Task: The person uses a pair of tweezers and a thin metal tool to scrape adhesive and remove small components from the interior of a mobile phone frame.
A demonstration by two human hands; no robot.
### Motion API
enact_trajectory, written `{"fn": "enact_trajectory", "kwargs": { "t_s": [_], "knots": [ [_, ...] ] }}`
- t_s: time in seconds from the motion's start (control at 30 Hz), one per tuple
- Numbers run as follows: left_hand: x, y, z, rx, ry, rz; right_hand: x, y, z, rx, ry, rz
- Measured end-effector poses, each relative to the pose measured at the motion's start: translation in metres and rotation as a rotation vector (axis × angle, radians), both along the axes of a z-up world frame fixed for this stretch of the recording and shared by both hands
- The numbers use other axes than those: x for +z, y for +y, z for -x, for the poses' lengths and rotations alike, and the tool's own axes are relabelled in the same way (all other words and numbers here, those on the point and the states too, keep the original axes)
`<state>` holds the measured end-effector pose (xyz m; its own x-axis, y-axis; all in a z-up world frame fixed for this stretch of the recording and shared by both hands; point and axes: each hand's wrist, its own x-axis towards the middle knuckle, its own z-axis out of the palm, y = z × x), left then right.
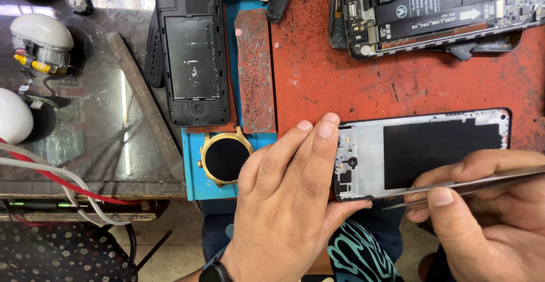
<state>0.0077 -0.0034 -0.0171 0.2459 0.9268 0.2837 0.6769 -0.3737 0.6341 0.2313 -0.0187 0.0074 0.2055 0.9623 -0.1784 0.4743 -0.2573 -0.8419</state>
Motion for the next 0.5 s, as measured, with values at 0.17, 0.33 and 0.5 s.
{"fn": "enact_trajectory", "kwargs": {
  "t_s": [0.17, 0.33, 0.5],
  "knots": [
    [-0.001, 0.001, 0.0, 0.003, 0.033, -0.021, 0.001, -0.001, 0.003, 0.016, 0.061, -0.011],
    [0.001, 0.0, -0.001, 0.024, 0.041, -0.015, 0.003, -0.002, 0.011, 0.028, 0.035, 0.004],
    [0.0, 0.0, -0.001, 0.029, 0.044, -0.015, 0.004, -0.005, 0.013, 0.01, 0.047, -0.012]
  ]
}}
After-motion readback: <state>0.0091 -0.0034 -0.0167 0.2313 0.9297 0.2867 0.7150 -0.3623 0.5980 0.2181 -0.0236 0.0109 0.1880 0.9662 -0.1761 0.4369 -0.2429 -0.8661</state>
